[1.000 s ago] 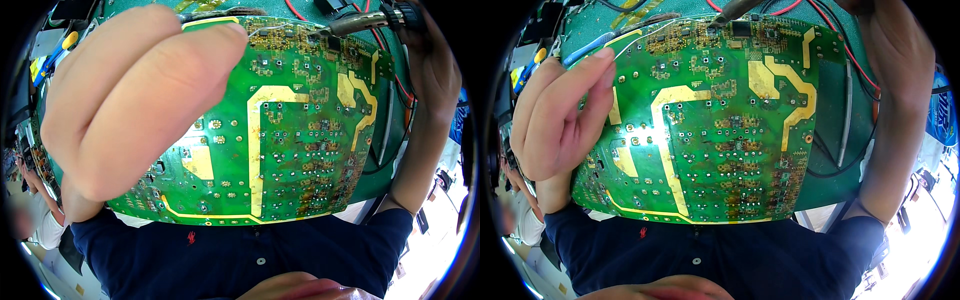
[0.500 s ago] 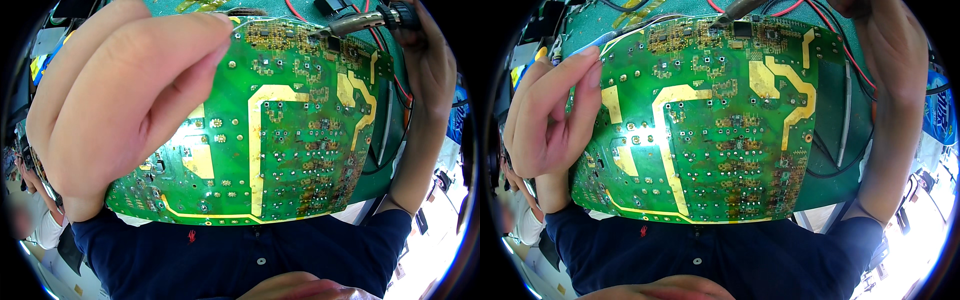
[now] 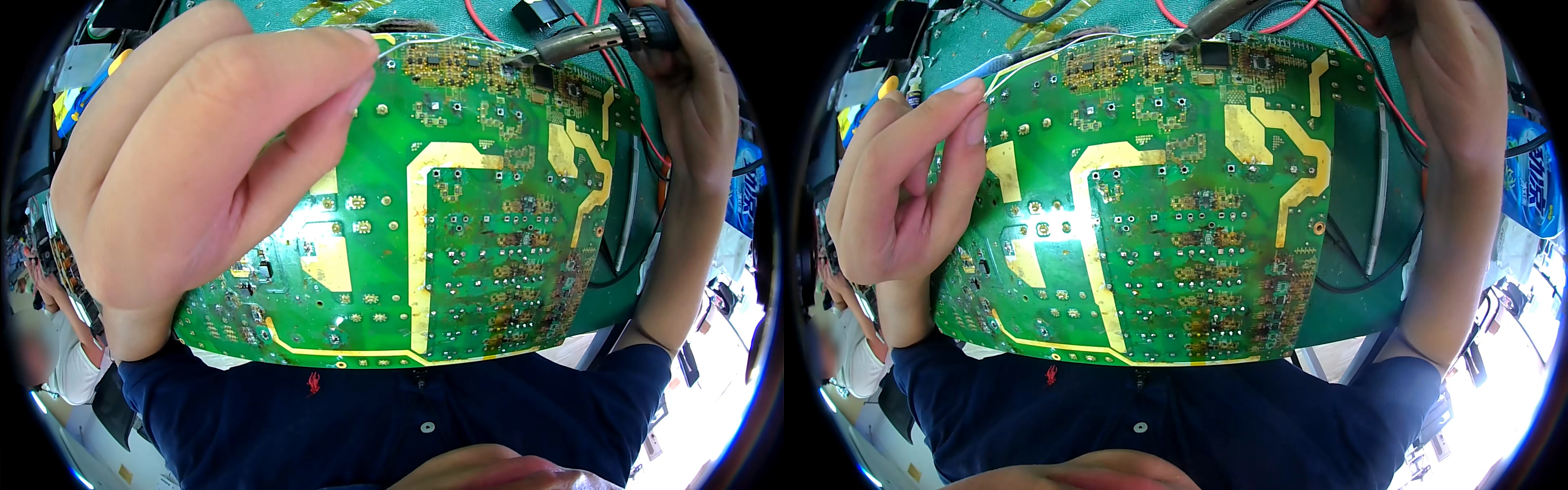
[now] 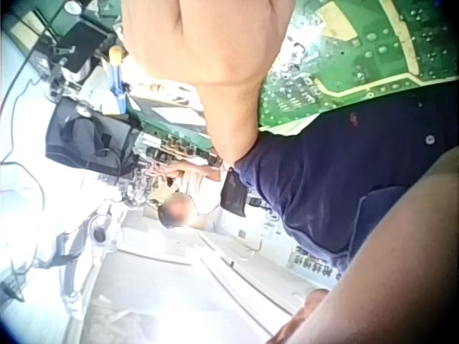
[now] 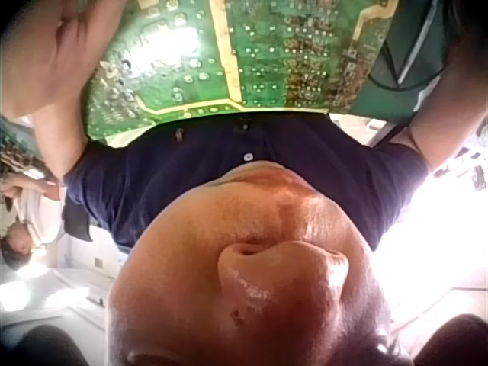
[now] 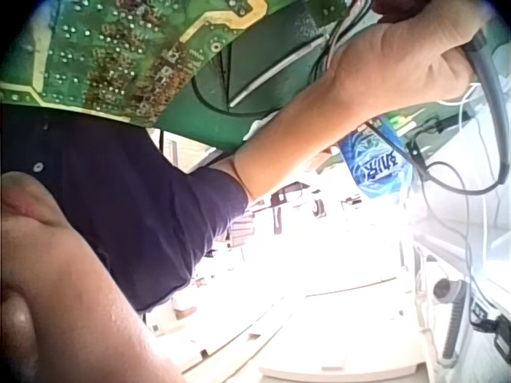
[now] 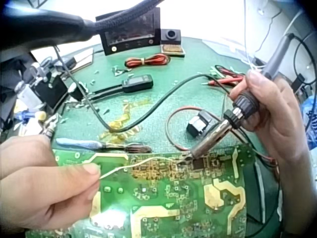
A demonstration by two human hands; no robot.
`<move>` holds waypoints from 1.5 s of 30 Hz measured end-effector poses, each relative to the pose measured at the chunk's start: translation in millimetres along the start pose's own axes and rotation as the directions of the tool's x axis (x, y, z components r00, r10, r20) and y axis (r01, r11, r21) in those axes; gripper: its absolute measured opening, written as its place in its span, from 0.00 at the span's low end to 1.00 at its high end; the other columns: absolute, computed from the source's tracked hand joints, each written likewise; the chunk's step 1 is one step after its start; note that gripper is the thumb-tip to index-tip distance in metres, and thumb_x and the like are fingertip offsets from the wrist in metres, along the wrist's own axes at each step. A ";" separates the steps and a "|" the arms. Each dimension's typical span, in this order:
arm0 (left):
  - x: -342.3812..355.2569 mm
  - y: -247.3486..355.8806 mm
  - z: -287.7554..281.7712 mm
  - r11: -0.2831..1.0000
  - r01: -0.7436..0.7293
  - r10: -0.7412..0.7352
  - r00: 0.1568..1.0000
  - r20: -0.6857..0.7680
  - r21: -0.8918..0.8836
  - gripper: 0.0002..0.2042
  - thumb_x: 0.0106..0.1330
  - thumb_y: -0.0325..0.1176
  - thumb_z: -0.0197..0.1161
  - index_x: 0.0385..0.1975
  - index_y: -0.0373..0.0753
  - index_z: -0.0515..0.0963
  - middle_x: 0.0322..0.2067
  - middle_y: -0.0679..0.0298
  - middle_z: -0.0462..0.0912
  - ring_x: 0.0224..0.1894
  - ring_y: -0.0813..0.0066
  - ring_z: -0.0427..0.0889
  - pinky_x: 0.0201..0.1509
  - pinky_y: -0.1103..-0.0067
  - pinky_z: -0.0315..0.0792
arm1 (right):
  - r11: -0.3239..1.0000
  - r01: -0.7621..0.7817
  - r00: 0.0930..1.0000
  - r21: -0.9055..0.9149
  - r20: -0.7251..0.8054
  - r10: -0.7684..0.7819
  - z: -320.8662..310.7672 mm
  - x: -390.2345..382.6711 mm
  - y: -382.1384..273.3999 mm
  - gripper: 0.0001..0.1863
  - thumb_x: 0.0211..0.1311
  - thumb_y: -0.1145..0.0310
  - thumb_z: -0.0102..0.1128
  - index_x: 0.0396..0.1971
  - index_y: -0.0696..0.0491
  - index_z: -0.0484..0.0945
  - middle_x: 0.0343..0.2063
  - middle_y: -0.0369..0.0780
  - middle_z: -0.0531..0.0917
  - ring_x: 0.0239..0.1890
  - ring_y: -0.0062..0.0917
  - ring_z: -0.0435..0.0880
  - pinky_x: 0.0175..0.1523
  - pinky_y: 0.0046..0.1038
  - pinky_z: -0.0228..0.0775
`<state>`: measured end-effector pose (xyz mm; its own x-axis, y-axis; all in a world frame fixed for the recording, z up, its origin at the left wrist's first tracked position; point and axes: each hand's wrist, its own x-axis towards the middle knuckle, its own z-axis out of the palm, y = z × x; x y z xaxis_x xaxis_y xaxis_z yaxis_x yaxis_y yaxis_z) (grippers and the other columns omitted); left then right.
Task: The person applies a substance from a syringe onto a large green circuit board and then uses a soldering iron and wire to solder components onto it.
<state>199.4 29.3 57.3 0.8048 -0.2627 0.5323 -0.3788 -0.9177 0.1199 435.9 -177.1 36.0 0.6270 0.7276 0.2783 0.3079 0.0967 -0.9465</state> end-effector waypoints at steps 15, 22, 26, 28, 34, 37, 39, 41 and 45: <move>7.8 1.0 -2.4 0.999 -0.045 0.045 0.998 -0.043 -0.003 0.14 0.47 0.11 0.69 0.36 0.26 0.81 0.18 0.66 0.76 0.14 0.84 0.60 0.17 0.86 0.50 | 0.977 0.000 0.997 -0.215 -0.075 -0.017 0.5 -6.0 -23.6 0.21 0.72 0.57 0.45 0.29 0.60 0.79 0.12 0.31 0.69 0.14 0.11 0.64 0.21 0.15 0.54; 4.5 -3.4 9.3 0.995 0.047 -0.056 0.994 -0.096 -0.091 0.13 0.50 0.11 0.67 0.37 0.26 0.80 0.18 0.66 0.76 0.15 0.87 0.59 0.18 0.87 0.49 | 0.993 -0.040 0.984 -0.107 -0.177 0.021 -11.7 -5.6 -13.1 0.18 0.73 0.60 0.43 0.35 0.60 0.77 0.18 0.32 0.70 0.20 0.13 0.66 0.28 0.16 0.57; 1.9 -5.6 15.0 0.982 0.131 -0.144 0.985 -0.094 -0.135 0.12 0.51 0.12 0.66 0.37 0.25 0.80 0.19 0.66 0.76 0.16 0.88 0.59 0.19 0.87 0.48 | 0.670 0.108 0.993 -0.735 0.115 -0.034 -68.3 -18.3 -13.9 0.17 0.75 0.68 0.39 0.50 0.62 0.75 0.35 0.42 0.78 0.35 0.21 0.77 0.46 0.19 0.67; -2.0 -7.1 18.6 0.979 0.153 -0.166 0.981 -0.097 -0.132 0.12 0.52 0.12 0.66 0.37 0.25 0.80 0.19 0.66 0.76 0.16 0.88 0.59 0.19 0.87 0.48 | 0.426 0.287 0.958 -0.858 0.249 -0.144 -63.7 -29.5 -15.0 0.18 0.75 0.67 0.40 0.52 0.64 0.74 0.39 0.45 0.80 0.37 0.23 0.81 0.48 0.20 0.72; 2.4 -5.0 19.6 0.983 0.112 -0.127 0.986 -0.105 -0.145 0.11 0.53 0.12 0.66 0.37 0.25 0.80 0.21 0.65 0.77 0.17 0.88 0.59 0.19 0.87 0.47 | 0.830 0.176 0.984 -0.530 0.105 -0.141 -65.2 -59.9 -25.1 0.25 0.73 0.55 0.43 0.48 0.64 0.76 0.42 0.49 0.81 0.40 0.29 0.84 0.48 0.23 0.79; 4.5 -2.0 19.9 0.979 0.113 -0.133 0.985 -0.110 -0.171 0.12 0.53 0.12 0.66 0.38 0.24 0.80 0.21 0.64 0.78 0.17 0.88 0.59 0.19 0.88 0.48 | 0.845 0.166 0.984 -0.508 0.135 -0.113 -78.1 -59.6 -29.5 0.25 0.73 0.55 0.44 0.48 0.65 0.76 0.43 0.50 0.80 0.41 0.29 0.84 0.47 0.24 0.79; 3.7 -0.8 20.7 0.974 0.124 -0.145 0.984 -0.100 -0.187 0.12 0.53 0.12 0.66 0.38 0.24 0.79 0.22 0.64 0.78 0.17 0.88 0.59 0.19 0.88 0.48 | 0.854 0.150 0.989 -0.498 0.078 -0.128 -72.2 -62.3 -22.0 0.26 0.72 0.54 0.45 0.48 0.65 0.76 0.44 0.50 0.79 0.42 0.29 0.83 0.47 0.24 0.79; 3.1 -1.3 20.5 0.973 0.123 -0.143 0.986 -0.091 -0.196 0.12 0.53 0.12 0.66 0.38 0.24 0.79 0.23 0.63 0.79 0.17 0.88 0.59 0.20 0.88 0.49 | 0.858 0.128 0.992 -0.497 0.042 -0.123 -68.0 -64.3 -18.8 0.26 0.72 0.54 0.45 0.49 0.66 0.75 0.44 0.50 0.79 0.43 0.29 0.83 0.48 0.24 0.77; -0.8 -3.6 25.5 0.971 0.117 -0.141 0.985 -0.102 -0.209 0.13 0.53 0.11 0.65 0.39 0.24 0.79 0.27 0.60 0.82 0.17 0.87 0.60 0.21 0.88 0.51 | 0.892 0.102 0.993 -0.440 0.103 -0.063 -76.4 -65.8 -17.4 0.26 0.72 0.55 0.45 0.51 0.66 0.73 0.45 0.49 0.78 0.44 0.28 0.82 0.49 0.24 0.76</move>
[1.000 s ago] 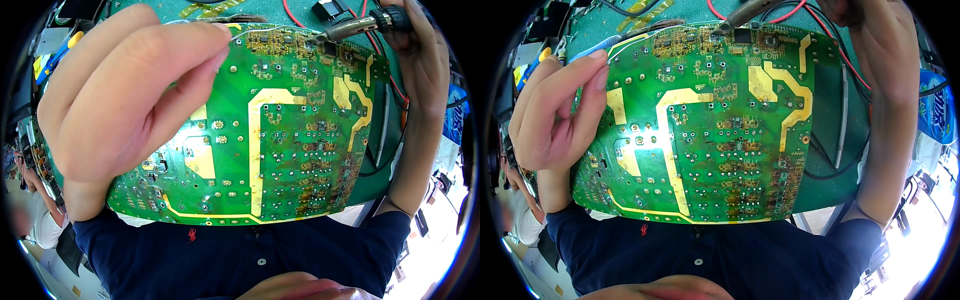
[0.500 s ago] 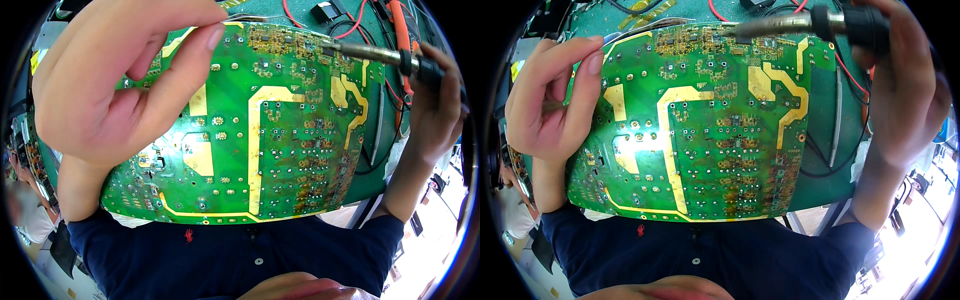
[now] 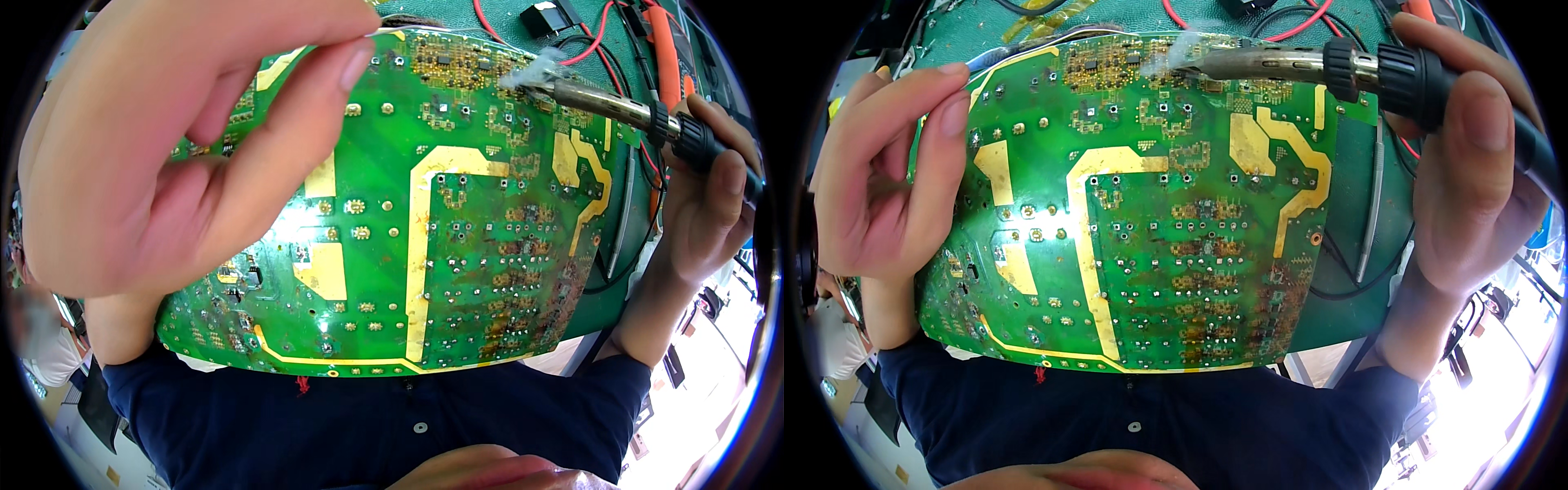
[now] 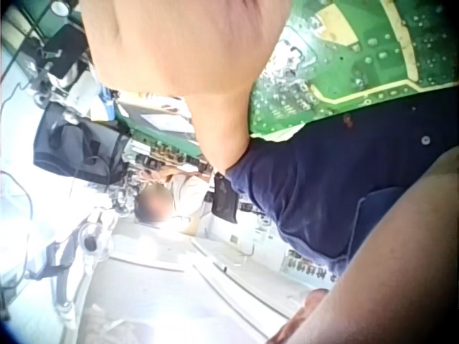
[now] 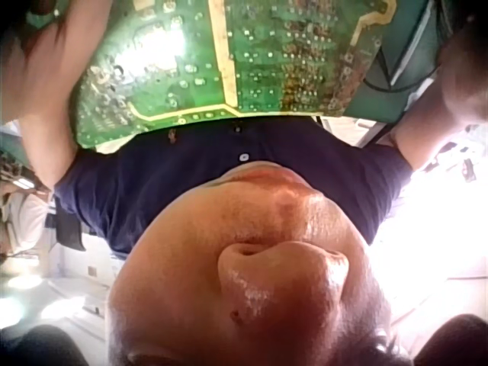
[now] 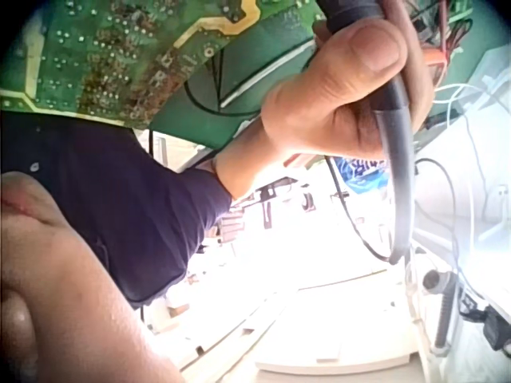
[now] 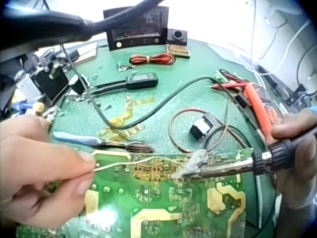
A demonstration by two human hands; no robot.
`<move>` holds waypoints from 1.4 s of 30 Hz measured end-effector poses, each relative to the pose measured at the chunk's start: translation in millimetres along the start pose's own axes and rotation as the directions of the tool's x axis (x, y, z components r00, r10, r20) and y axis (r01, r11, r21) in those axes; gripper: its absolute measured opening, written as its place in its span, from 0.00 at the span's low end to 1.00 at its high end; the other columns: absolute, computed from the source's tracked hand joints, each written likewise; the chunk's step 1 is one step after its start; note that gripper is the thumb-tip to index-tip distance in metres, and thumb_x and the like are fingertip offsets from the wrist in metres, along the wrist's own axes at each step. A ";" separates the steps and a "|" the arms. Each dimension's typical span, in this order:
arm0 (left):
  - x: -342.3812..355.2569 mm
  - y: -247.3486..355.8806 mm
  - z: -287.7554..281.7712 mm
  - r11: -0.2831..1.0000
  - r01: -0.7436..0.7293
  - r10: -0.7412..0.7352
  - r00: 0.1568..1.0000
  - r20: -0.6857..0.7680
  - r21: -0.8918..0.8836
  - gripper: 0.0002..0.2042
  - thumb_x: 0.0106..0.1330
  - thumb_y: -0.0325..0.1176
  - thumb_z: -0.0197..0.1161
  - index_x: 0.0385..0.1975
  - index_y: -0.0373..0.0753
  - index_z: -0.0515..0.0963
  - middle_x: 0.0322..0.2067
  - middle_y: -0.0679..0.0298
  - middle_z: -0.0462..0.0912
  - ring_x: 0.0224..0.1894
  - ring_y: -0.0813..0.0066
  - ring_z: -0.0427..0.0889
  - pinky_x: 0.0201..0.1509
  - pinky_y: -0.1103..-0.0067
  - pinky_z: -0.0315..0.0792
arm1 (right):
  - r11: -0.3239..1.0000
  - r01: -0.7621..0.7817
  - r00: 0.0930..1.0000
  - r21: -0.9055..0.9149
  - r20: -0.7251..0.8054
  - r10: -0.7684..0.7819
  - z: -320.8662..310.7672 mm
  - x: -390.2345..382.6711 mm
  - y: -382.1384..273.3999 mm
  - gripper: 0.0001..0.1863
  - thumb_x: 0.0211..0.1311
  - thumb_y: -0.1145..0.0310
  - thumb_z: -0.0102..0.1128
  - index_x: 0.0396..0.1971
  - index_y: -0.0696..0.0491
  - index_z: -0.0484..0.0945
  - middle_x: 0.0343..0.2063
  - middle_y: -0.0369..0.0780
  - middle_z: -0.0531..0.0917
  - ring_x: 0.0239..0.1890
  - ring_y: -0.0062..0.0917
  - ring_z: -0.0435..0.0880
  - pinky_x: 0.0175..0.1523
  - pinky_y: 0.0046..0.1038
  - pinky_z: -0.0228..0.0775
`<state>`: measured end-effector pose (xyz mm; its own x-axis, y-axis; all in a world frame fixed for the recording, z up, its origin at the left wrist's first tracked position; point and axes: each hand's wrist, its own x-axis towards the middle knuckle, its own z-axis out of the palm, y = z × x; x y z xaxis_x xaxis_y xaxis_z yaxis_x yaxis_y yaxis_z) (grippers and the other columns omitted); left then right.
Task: The person applies a substance from a syringe onto a large green circuit board and then uses a soldering iron and wire to solder components onto it.
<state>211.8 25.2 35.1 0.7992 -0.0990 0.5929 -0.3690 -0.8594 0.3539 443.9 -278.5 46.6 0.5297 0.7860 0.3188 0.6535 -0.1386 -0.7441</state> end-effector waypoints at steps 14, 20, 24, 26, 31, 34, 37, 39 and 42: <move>-4.6 2.1 0.3 0.997 0.069 -0.067 0.997 0.043 -0.030 0.13 0.53 0.11 0.65 0.40 0.25 0.78 0.27 0.61 0.82 0.19 0.85 0.60 0.22 0.88 0.53 | 0.992 0.006 0.999 0.124 0.039 -0.011 11.4 0.3 9.0 0.25 0.71 0.57 0.48 0.52 0.66 0.72 0.47 0.51 0.78 0.47 0.32 0.81 0.55 0.31 0.73; -10.0 -3.7 -0.8 0.997 0.066 -0.065 0.997 0.029 -0.028 0.13 0.52 0.11 0.65 0.39 0.25 0.79 0.26 0.62 0.81 0.19 0.85 0.60 0.22 0.88 0.54 | 0.997 0.071 0.993 -0.004 0.091 -0.070 29.9 9.1 -8.3 0.24 0.69 0.57 0.51 0.48 0.66 0.74 0.44 0.51 0.79 0.45 0.32 0.81 0.52 0.29 0.75; -4.9 3.6 -2.8 0.998 0.071 -0.071 0.997 0.024 0.001 0.13 0.52 0.11 0.65 0.39 0.24 0.79 0.25 0.62 0.80 0.19 0.85 0.61 0.22 0.88 0.54 | 0.993 0.118 0.990 -0.003 0.079 -0.117 27.2 10.2 -11.9 0.24 0.69 0.57 0.51 0.47 0.67 0.75 0.42 0.50 0.79 0.40 0.29 0.82 0.46 0.24 0.76; -4.1 2.8 -3.6 0.998 0.059 -0.059 0.998 0.025 -0.008 0.13 0.52 0.11 0.64 0.39 0.24 0.79 0.24 0.63 0.80 0.19 0.85 0.61 0.22 0.88 0.54 | 0.995 0.104 0.991 -0.002 0.081 -0.103 25.7 9.6 -13.7 0.24 0.69 0.57 0.51 0.47 0.67 0.76 0.41 0.50 0.80 0.38 0.28 0.81 0.45 0.23 0.75; -4.2 1.5 -0.8 0.999 0.036 -0.035 0.999 0.029 -0.034 0.13 0.52 0.11 0.64 0.39 0.24 0.79 0.24 0.62 0.80 0.19 0.85 0.61 0.22 0.88 0.55 | 0.995 0.102 0.987 0.009 0.124 -0.102 22.8 8.8 -10.7 0.24 0.69 0.57 0.51 0.48 0.66 0.75 0.38 0.49 0.79 0.34 0.26 0.79 0.42 0.21 0.70; -3.6 3.2 0.8 0.999 0.040 -0.039 0.999 0.031 -0.022 0.13 0.52 0.11 0.64 0.39 0.24 0.79 0.25 0.62 0.80 0.19 0.85 0.61 0.22 0.88 0.55 | 0.994 0.109 0.991 -0.012 0.077 -0.108 26.5 4.1 -9.5 0.24 0.69 0.57 0.51 0.48 0.66 0.75 0.36 0.49 0.79 0.33 0.25 0.77 0.40 0.20 0.67; -4.3 4.0 -0.4 0.999 0.049 -0.048 0.998 0.038 -0.020 0.13 0.52 0.11 0.65 0.39 0.24 0.78 0.25 0.61 0.80 0.19 0.85 0.61 0.22 0.88 0.56 | 0.991 0.131 0.988 -0.040 0.085 -0.128 25.4 4.4 -8.5 0.24 0.69 0.57 0.51 0.49 0.66 0.74 0.36 0.49 0.79 0.34 0.24 0.76 0.38 0.20 0.65; -5.7 3.2 -0.7 0.998 0.061 -0.061 0.997 0.043 -0.011 0.13 0.52 0.11 0.65 0.39 0.24 0.78 0.26 0.61 0.80 0.19 0.85 0.61 0.22 0.87 0.56 | 0.993 0.118 0.988 -0.017 0.103 -0.116 27.0 5.9 -7.8 0.24 0.69 0.57 0.51 0.49 0.66 0.75 0.35 0.49 0.78 0.34 0.25 0.76 0.39 0.21 0.66; -5.7 4.8 -1.5 0.997 0.071 -0.071 0.997 0.039 -0.002 0.13 0.52 0.11 0.65 0.39 0.23 0.78 0.26 0.61 0.81 0.19 0.85 0.61 0.22 0.87 0.56 | 0.993 0.116 0.985 -0.007 0.127 -0.114 24.3 7.3 -7.8 0.24 0.69 0.56 0.52 0.49 0.65 0.75 0.33 0.48 0.78 0.34 0.26 0.75 0.39 0.22 0.66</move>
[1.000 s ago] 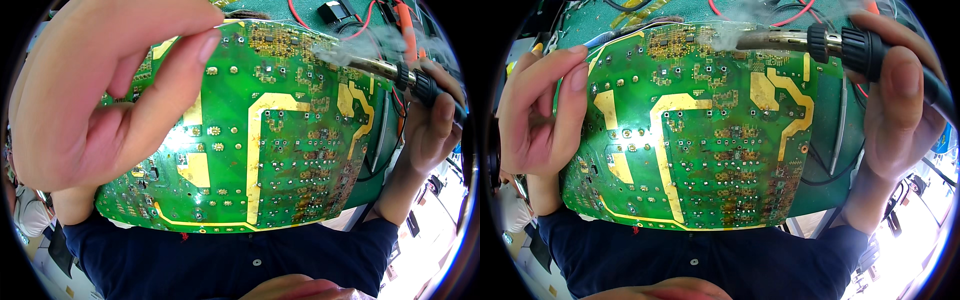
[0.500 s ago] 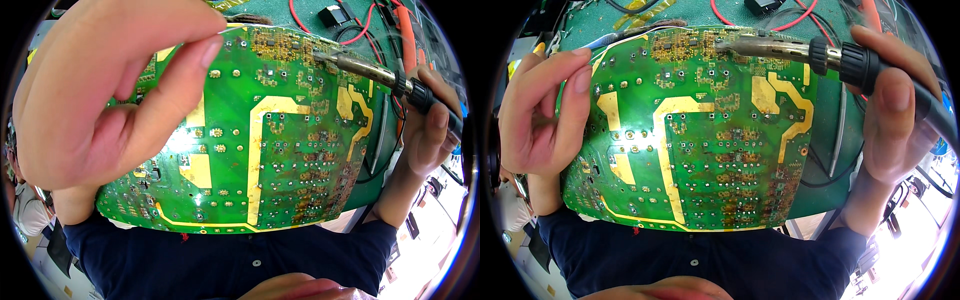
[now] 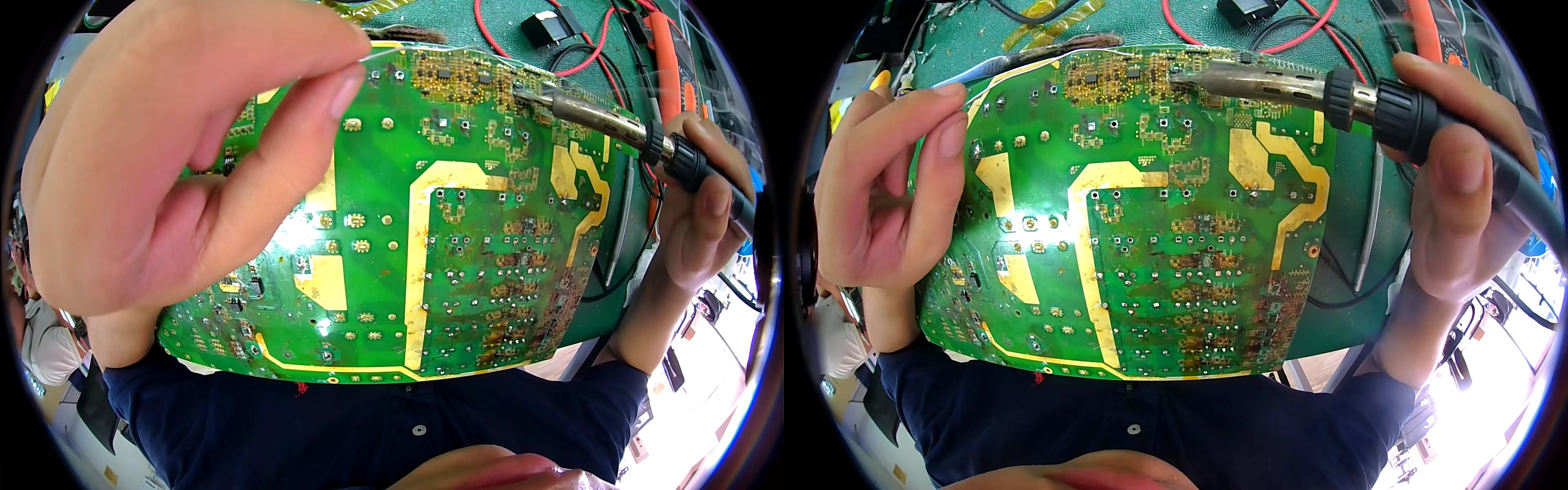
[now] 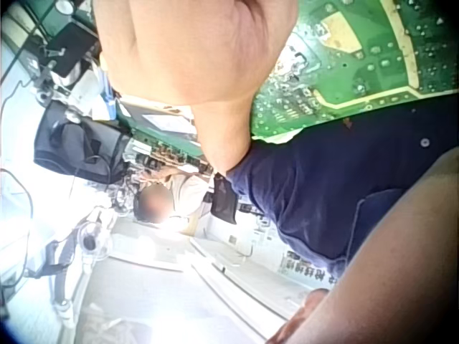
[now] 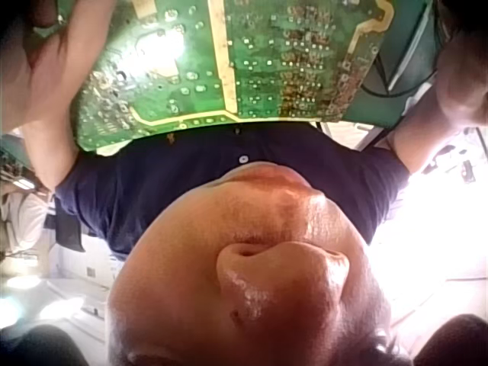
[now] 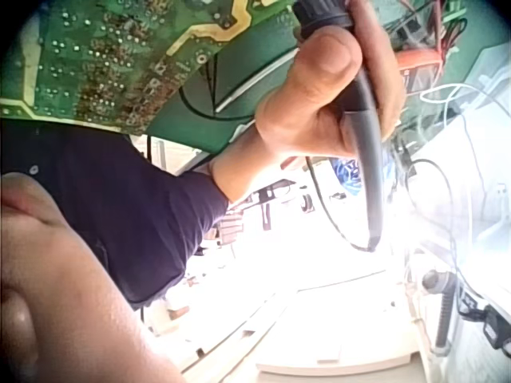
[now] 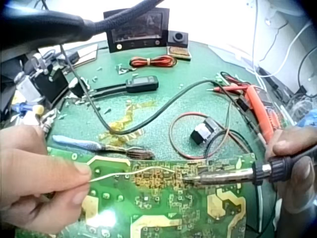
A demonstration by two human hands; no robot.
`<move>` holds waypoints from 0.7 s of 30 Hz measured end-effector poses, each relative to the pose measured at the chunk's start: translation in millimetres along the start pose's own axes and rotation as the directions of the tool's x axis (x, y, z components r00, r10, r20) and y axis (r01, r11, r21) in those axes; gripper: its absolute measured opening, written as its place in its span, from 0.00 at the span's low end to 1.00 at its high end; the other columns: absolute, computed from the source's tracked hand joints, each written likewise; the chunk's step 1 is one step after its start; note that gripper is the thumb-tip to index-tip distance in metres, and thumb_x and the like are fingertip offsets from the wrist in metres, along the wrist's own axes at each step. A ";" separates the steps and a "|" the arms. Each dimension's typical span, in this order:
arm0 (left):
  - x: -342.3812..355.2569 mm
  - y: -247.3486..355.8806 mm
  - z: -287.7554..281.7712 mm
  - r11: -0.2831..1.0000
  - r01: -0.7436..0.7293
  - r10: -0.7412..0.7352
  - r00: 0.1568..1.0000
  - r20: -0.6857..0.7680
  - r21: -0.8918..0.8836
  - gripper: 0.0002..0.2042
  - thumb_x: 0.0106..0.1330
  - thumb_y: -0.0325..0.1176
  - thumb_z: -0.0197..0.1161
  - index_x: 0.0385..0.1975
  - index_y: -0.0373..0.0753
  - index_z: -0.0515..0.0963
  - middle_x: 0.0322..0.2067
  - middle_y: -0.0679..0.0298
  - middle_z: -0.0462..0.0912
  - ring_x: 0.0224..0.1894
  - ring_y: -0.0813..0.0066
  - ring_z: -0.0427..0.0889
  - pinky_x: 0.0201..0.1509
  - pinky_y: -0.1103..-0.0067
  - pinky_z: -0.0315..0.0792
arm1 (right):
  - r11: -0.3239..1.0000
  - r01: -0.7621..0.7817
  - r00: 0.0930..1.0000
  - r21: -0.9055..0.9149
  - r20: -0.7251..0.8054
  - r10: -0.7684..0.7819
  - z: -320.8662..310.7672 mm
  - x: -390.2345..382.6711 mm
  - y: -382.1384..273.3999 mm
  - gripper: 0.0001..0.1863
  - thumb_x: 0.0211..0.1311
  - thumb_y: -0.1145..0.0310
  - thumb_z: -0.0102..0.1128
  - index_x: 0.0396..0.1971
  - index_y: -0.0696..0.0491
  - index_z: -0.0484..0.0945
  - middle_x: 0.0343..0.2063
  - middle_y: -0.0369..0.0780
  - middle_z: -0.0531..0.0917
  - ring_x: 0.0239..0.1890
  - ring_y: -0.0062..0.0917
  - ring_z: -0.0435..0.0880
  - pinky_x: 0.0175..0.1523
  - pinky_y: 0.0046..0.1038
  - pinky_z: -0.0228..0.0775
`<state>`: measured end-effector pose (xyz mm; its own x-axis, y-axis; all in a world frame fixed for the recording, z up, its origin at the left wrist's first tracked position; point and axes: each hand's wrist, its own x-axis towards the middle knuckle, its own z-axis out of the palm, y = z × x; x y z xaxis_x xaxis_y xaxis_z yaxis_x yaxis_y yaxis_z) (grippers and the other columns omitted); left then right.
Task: The person applies a substance from a syringe onto a large green circuit board and then uses a soldering iron and wire to solder components onto it.
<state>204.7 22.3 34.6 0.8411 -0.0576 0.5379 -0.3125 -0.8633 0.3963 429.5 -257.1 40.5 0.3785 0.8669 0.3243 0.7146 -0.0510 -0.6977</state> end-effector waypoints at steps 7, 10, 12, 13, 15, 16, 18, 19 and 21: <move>-1.7 -4.7 -1.3 0.999 -0.017 0.016 1.000 -0.012 -0.028 0.13 0.52 0.10 0.64 0.39 0.23 0.78 0.25 0.61 0.80 0.19 0.85 0.61 0.22 0.87 0.55 | 1.000 0.001 1.000 -0.021 -0.001 -0.001 2.6 2.2 -3.4 0.25 0.68 0.55 0.52 0.48 0.66 0.75 0.32 0.48 0.78 0.33 0.28 0.76 0.40 0.23 0.66; -1.5 -1.3 0.3 1.000 0.001 -0.001 1.000 -0.004 -0.029 0.13 0.52 0.10 0.64 0.39 0.23 0.78 0.24 0.61 0.79 0.19 0.85 0.60 0.22 0.88 0.55 | 0.999 -0.004 1.000 -0.052 -0.008 0.003 3.4 -0.3 -3.3 0.25 0.68 0.56 0.52 0.48 0.66 0.75 0.33 0.48 0.78 0.33 0.28 0.77 0.40 0.23 0.66; -0.9 0.0 1.4 0.999 -0.007 0.007 1.000 -0.002 -0.035 0.13 0.52 0.10 0.64 0.39 0.23 0.78 0.24 0.61 0.79 0.19 0.85 0.61 0.22 0.88 0.55 | 0.998 -0.012 1.000 -0.058 -0.028 0.011 4.7 -2.0 -4.4 0.25 0.68 0.56 0.52 0.48 0.67 0.75 0.33 0.49 0.79 0.33 0.28 0.78 0.40 0.23 0.67; -2.1 -3.4 2.5 0.999 -0.007 0.007 1.000 0.001 -0.042 0.13 0.52 0.10 0.64 0.39 0.23 0.78 0.24 0.61 0.79 0.19 0.85 0.61 0.22 0.87 0.55 | 0.997 -0.010 1.000 -0.073 -0.027 0.008 7.2 -0.7 -3.0 0.25 0.68 0.56 0.52 0.48 0.67 0.75 0.33 0.49 0.79 0.33 0.28 0.78 0.39 0.24 0.68; 1.1 -1.1 2.7 0.999 -0.029 0.029 1.000 -0.009 -0.032 0.13 0.52 0.10 0.64 0.38 0.23 0.78 0.25 0.61 0.79 0.19 0.85 0.61 0.22 0.87 0.55 | 0.985 0.065 0.998 -0.160 -0.005 -0.067 0.1 0.1 -3.2 0.25 0.68 0.56 0.52 0.47 0.67 0.75 0.34 0.49 0.79 0.34 0.28 0.79 0.39 0.23 0.69; 0.1 -3.3 2.8 0.999 -0.035 0.035 0.999 -0.014 -0.032 0.13 0.51 0.10 0.64 0.38 0.23 0.78 0.25 0.60 0.80 0.19 0.85 0.61 0.22 0.87 0.55 | 0.976 0.099 0.995 -0.192 0.016 -0.098 0.1 2.9 -2.2 0.25 0.68 0.57 0.52 0.47 0.67 0.75 0.34 0.49 0.79 0.34 0.27 0.79 0.39 0.23 0.70; 1.2 -3.2 2.9 0.998 -0.055 0.054 0.998 -0.026 -0.028 0.13 0.51 0.10 0.65 0.38 0.23 0.78 0.25 0.60 0.80 0.18 0.85 0.61 0.21 0.87 0.55 | 0.973 0.110 0.994 -0.203 0.026 -0.107 -1.9 4.1 -4.4 0.25 0.68 0.57 0.52 0.47 0.68 0.75 0.35 0.49 0.79 0.34 0.28 0.80 0.41 0.23 0.72; 1.2 -2.5 2.5 0.998 -0.060 0.059 0.998 -0.028 -0.020 0.13 0.51 0.10 0.65 0.38 0.23 0.78 0.25 0.60 0.80 0.18 0.85 0.62 0.21 0.87 0.55 | 0.978 0.089 0.996 -0.186 0.012 -0.089 -0.8 3.4 -5.3 0.25 0.68 0.57 0.52 0.47 0.68 0.75 0.36 0.50 0.79 0.35 0.28 0.80 0.42 0.23 0.72; 0.9 -1.6 0.7 0.998 -0.057 0.057 0.998 -0.026 0.001 0.13 0.51 0.10 0.65 0.38 0.23 0.78 0.25 0.60 0.80 0.18 0.85 0.62 0.21 0.87 0.55 | 0.997 -0.047 0.997 -0.062 -0.060 0.043 4.3 0.0 -6.4 0.26 0.69 0.56 0.51 0.48 0.68 0.74 0.38 0.50 0.79 0.36 0.28 0.80 0.45 0.24 0.73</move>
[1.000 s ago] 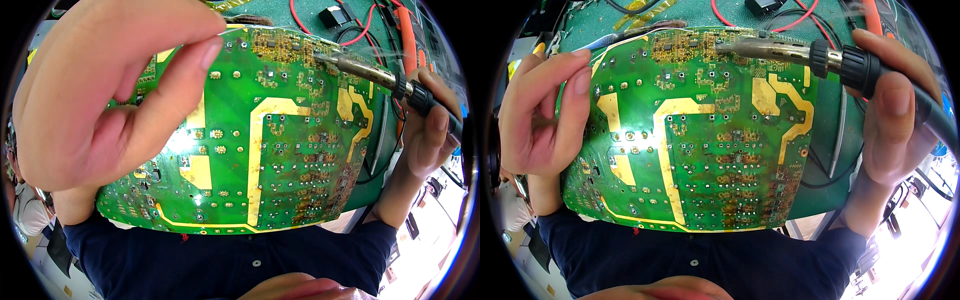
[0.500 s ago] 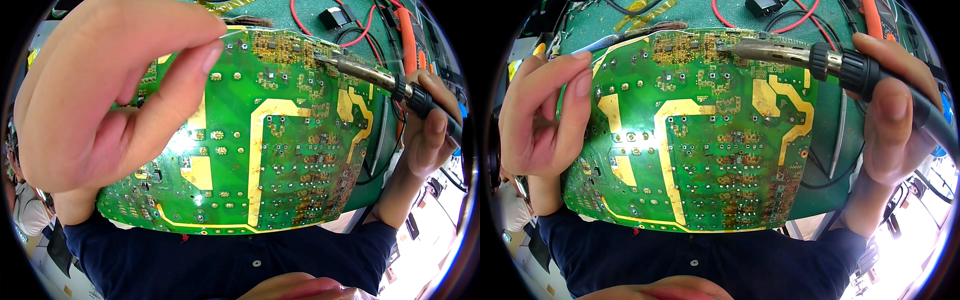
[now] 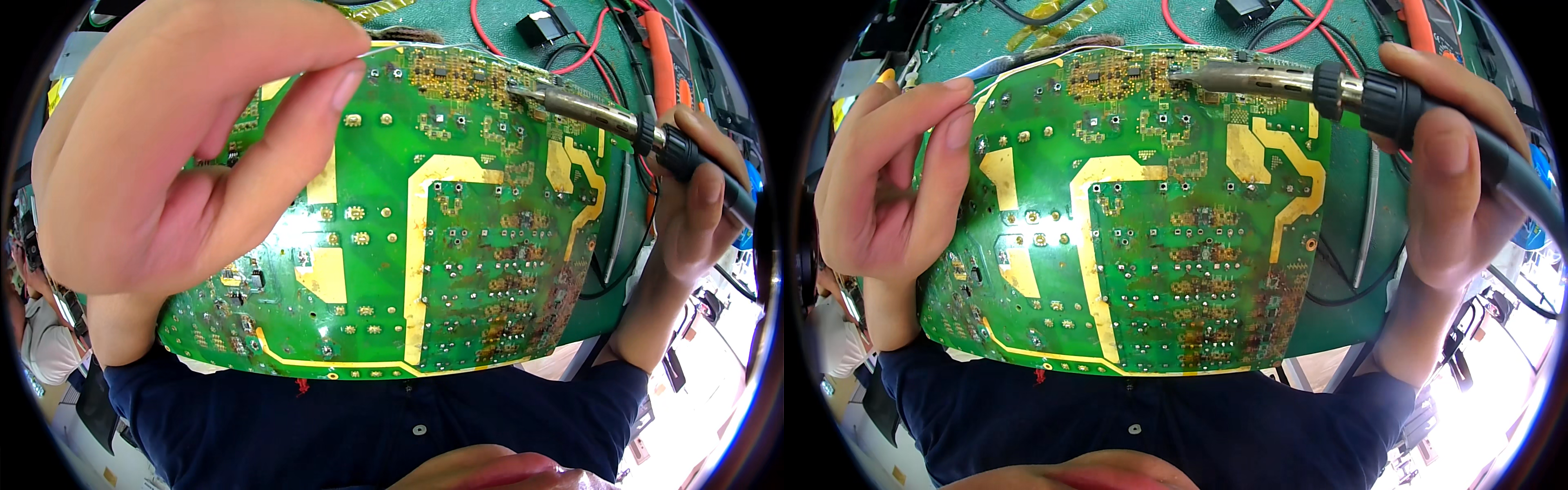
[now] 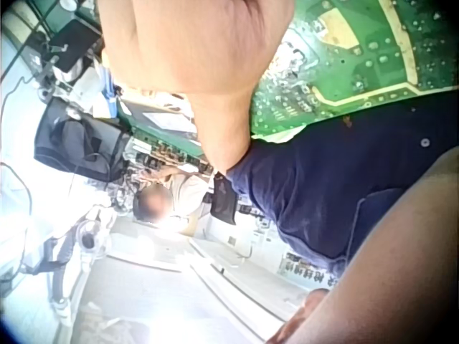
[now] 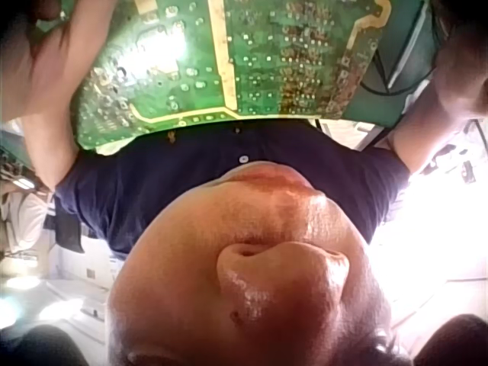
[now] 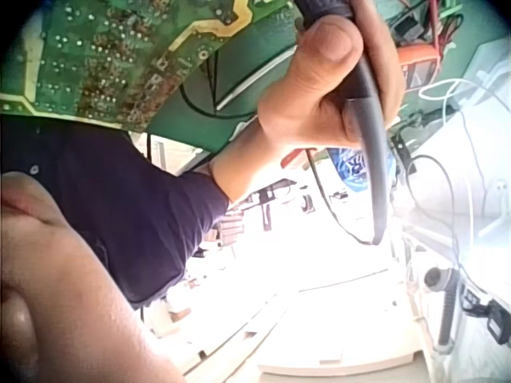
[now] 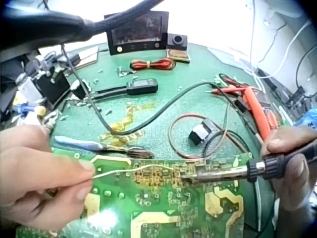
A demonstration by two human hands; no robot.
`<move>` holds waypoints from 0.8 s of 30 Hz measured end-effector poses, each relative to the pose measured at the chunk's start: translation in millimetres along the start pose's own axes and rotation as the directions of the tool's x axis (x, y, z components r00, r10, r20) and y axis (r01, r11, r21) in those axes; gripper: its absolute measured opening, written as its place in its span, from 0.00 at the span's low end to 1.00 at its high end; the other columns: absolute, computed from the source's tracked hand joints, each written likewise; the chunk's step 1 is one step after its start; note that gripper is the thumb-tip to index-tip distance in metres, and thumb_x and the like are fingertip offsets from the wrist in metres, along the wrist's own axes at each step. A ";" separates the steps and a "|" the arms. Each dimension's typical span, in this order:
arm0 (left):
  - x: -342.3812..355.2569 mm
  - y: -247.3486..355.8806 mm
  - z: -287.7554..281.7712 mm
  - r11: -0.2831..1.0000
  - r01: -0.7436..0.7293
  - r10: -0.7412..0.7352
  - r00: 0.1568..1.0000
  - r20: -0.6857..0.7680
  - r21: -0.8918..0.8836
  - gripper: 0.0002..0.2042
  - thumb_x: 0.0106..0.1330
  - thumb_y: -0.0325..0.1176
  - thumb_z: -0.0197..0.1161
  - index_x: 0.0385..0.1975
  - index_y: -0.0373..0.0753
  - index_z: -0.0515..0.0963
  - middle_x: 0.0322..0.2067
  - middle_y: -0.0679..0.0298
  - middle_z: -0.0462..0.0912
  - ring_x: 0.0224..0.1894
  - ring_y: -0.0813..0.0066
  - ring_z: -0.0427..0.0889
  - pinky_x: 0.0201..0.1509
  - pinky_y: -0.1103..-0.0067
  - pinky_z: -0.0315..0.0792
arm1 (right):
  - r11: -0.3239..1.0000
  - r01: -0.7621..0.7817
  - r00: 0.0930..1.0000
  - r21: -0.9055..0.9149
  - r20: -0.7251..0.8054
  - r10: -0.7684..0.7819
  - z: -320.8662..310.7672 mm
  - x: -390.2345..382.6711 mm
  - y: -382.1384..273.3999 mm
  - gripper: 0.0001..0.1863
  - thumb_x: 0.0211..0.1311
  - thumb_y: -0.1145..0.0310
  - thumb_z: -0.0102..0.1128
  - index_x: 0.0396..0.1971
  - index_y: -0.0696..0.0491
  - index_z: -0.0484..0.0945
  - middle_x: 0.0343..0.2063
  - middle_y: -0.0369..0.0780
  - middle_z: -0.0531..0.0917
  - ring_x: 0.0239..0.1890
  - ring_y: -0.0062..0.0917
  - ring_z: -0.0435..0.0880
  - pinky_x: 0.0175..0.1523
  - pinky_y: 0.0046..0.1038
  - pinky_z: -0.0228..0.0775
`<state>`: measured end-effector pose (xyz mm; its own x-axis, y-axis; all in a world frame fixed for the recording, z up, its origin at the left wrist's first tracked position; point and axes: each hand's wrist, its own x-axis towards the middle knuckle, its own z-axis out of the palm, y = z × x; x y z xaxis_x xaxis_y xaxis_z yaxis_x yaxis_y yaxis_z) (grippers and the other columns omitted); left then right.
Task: The person applies a substance from a syringe onto a large green circuit board and then uses a soldering iron and wire to solder components onto it.
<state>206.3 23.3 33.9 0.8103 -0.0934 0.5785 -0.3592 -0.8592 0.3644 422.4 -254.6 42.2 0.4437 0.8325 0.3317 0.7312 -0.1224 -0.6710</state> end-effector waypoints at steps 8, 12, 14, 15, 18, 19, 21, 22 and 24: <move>-0.4 -3.4 -4.6 1.000 -0.003 0.003 1.000 0.011 -0.012 0.13 0.51 0.10 0.65 0.38 0.23 0.78 0.25 0.60 0.81 0.17 0.85 0.60 0.20 0.87 0.52 | 0.924 -0.202 0.966 0.326 -0.089 0.242 1.1 7.4 10.3 0.25 0.72 0.57 0.47 0.50 0.68 0.72 0.35 0.44 0.77 0.34 0.20 0.71 0.43 0.21 0.63; -1.1 -2.4 -0.3 1.000 -0.007 0.007 1.000 0.021 -0.018 0.13 0.51 0.10 0.65 0.38 0.23 0.78 0.25 0.60 0.81 0.18 0.86 0.60 0.20 0.87 0.52 | 0.882 -0.236 0.935 0.409 -0.154 0.321 5.6 7.6 24.2 0.22 0.73 0.60 0.46 0.50 0.65 0.73 0.32 0.38 0.76 0.32 0.17 0.69 0.40 0.21 0.60; -4.5 -4.1 -1.9 1.000 0.005 -0.004 1.000 0.027 -0.020 0.13 0.51 0.10 0.65 0.39 0.23 0.78 0.26 0.59 0.82 0.18 0.86 0.61 0.21 0.87 0.52 | 0.887 -0.232 0.938 0.398 -0.151 0.313 6.9 10.7 29.6 0.21 0.74 0.60 0.46 0.51 0.64 0.74 0.31 0.36 0.76 0.31 0.17 0.69 0.39 0.21 0.60; -5.5 -4.6 -3.1 1.000 0.005 -0.005 1.000 0.024 -0.020 0.13 0.51 0.11 0.65 0.39 0.24 0.78 0.27 0.59 0.82 0.18 0.85 0.61 0.21 0.87 0.52 | 0.897 -0.230 0.947 0.378 -0.127 0.296 5.4 12.1 30.2 0.21 0.74 0.60 0.45 0.51 0.63 0.74 0.31 0.36 0.76 0.31 0.17 0.69 0.39 0.21 0.60; -6.8 -6.2 -6.5 1.000 -0.009 0.009 1.000 0.011 -0.023 0.13 0.52 0.11 0.65 0.39 0.24 0.78 0.29 0.58 0.83 0.18 0.85 0.61 0.21 0.87 0.53 | 0.918 -0.224 0.961 0.326 -0.081 0.263 2.7 15.0 27.5 0.21 0.74 0.58 0.46 0.50 0.63 0.74 0.30 0.36 0.76 0.30 0.17 0.69 0.38 0.21 0.59; -7.0 -6.1 -6.7 1.000 -0.013 0.013 1.000 0.011 -0.024 0.13 0.52 0.11 0.65 0.39 0.24 0.78 0.30 0.57 0.83 0.18 0.85 0.61 0.21 0.87 0.53 | 0.923 -0.215 0.966 0.319 -0.071 0.249 2.8 15.3 27.7 0.22 0.74 0.58 0.46 0.50 0.62 0.75 0.30 0.36 0.75 0.30 0.17 0.68 0.38 0.20 0.59; -8.2 -7.7 -9.2 0.999 -0.020 0.020 1.000 0.009 -0.027 0.13 0.52 0.11 0.65 0.39 0.24 0.78 0.30 0.57 0.84 0.18 0.85 0.61 0.21 0.87 0.53 | 0.928 -0.196 0.972 0.318 -0.063 0.226 3.9 19.2 24.0 0.22 0.73 0.57 0.47 0.50 0.62 0.75 0.30 0.36 0.75 0.30 0.17 0.67 0.37 0.20 0.57; -8.9 -8.0 -9.7 0.999 -0.020 0.020 1.000 0.008 -0.027 0.13 0.52 0.11 0.65 0.39 0.24 0.78 0.31 0.57 0.84 0.18 0.85 0.61 0.21 0.87 0.53 | 0.926 -0.208 0.970 0.316 -0.053 0.236 4.2 20.7 22.2 0.22 0.73 0.57 0.47 0.50 0.62 0.75 0.29 0.36 0.74 0.30 0.16 0.67 0.36 0.20 0.57; -9.4 -7.9 -10.5 1.000 -0.015 0.015 1.000 0.005 -0.028 0.13 0.52 0.11 0.65 0.39 0.24 0.78 0.31 0.57 0.84 0.18 0.85 0.61 0.21 0.87 0.53 | 0.908 -0.280 0.952 0.311 -0.028 0.303 0.8 22.0 16.0 0.22 0.73 0.57 0.46 0.50 0.63 0.75 0.29 0.36 0.74 0.30 0.16 0.66 0.36 0.20 0.55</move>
<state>196.6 36.3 33.2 0.8072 -0.1093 0.5800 -0.3841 -0.8434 0.3756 443.5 -237.8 38.2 0.6592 0.7404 0.1312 0.3785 -0.1760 -0.9087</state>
